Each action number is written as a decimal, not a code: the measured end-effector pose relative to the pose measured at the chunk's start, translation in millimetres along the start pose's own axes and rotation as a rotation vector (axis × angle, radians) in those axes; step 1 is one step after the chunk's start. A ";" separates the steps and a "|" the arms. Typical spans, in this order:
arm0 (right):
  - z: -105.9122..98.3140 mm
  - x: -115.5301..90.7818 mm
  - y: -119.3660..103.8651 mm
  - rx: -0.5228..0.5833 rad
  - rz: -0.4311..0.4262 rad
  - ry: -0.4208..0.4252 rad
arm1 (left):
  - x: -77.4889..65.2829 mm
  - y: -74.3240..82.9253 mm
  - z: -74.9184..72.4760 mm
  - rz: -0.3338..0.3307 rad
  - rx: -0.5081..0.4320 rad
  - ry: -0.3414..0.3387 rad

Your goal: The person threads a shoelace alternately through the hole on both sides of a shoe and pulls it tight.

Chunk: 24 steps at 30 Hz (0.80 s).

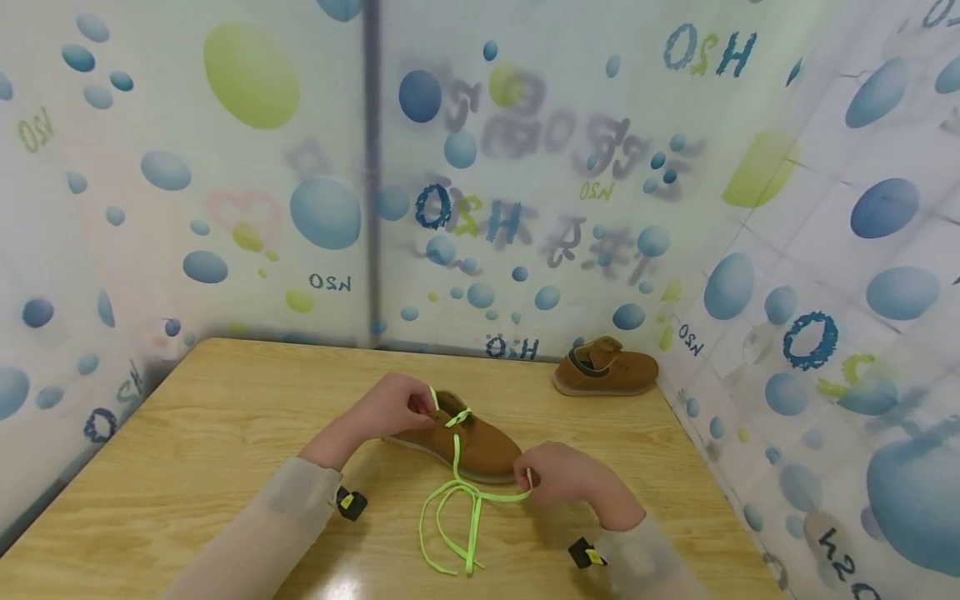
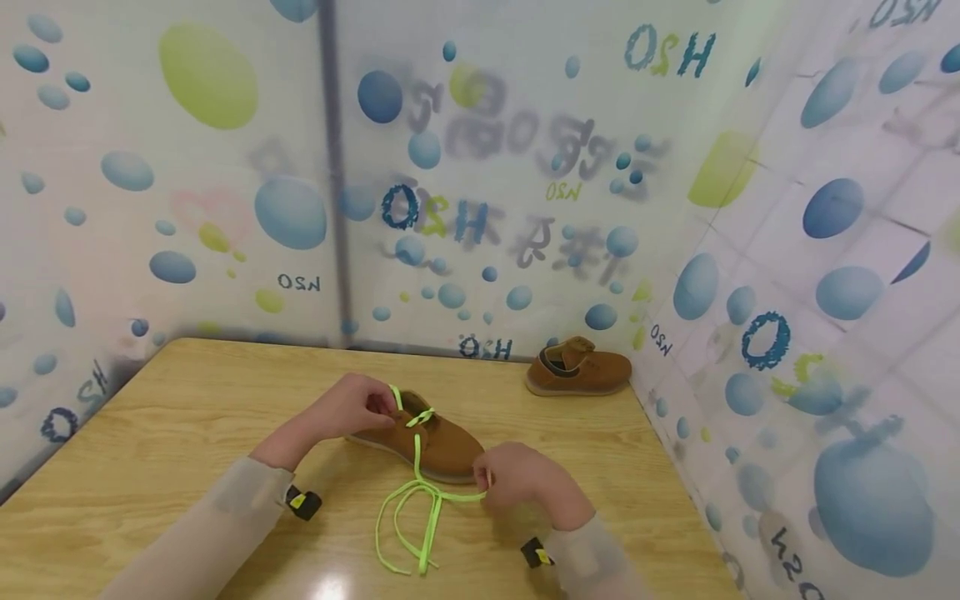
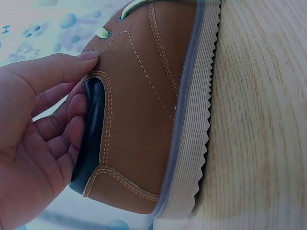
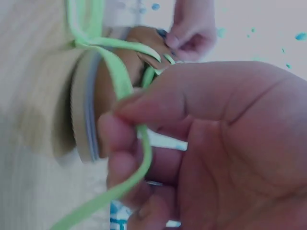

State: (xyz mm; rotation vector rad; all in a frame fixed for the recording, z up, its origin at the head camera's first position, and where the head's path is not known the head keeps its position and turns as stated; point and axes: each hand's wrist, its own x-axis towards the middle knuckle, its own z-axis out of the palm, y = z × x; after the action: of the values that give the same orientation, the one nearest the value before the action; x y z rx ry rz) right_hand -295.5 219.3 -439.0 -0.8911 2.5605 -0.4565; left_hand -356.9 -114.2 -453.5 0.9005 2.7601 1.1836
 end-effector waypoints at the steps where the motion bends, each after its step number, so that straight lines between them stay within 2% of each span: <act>1: -3.8 -1.1 4.6 0.027 -0.011 0.006 | 0.0 -0.1 0.0 0.000 0.001 -0.001; 5: -19.6 -7.0 23.9 0.104 -0.047 0.047 | 0.1 0.5 -0.3 0.003 0.004 -0.001; 10: -34.7 -16.7 49.9 0.161 -0.038 0.127 | 0.5 1.8 -0.7 0.000 0.012 -0.002; 13: -39.3 -22.5 61.7 0.133 0.046 0.188 | 0.4 2.3 -1.0 -0.002 0.014 -0.005; 18: -41.6 -26.2 72.4 -0.032 0.255 0.318 | -0.4 2.9 -1.5 -0.010 0.007 -0.011; 24: -41.8 -24.8 81.8 -0.202 0.419 0.432 | -1.0 3.1 -1.7 -0.014 0.000 -0.012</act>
State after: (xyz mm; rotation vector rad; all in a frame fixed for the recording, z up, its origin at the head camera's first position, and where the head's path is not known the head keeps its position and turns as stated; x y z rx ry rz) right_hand -339.1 303.5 -430.8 -0.3104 3.1270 -0.2884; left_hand -354.9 -114.2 -450.5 0.8833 2.7527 1.1713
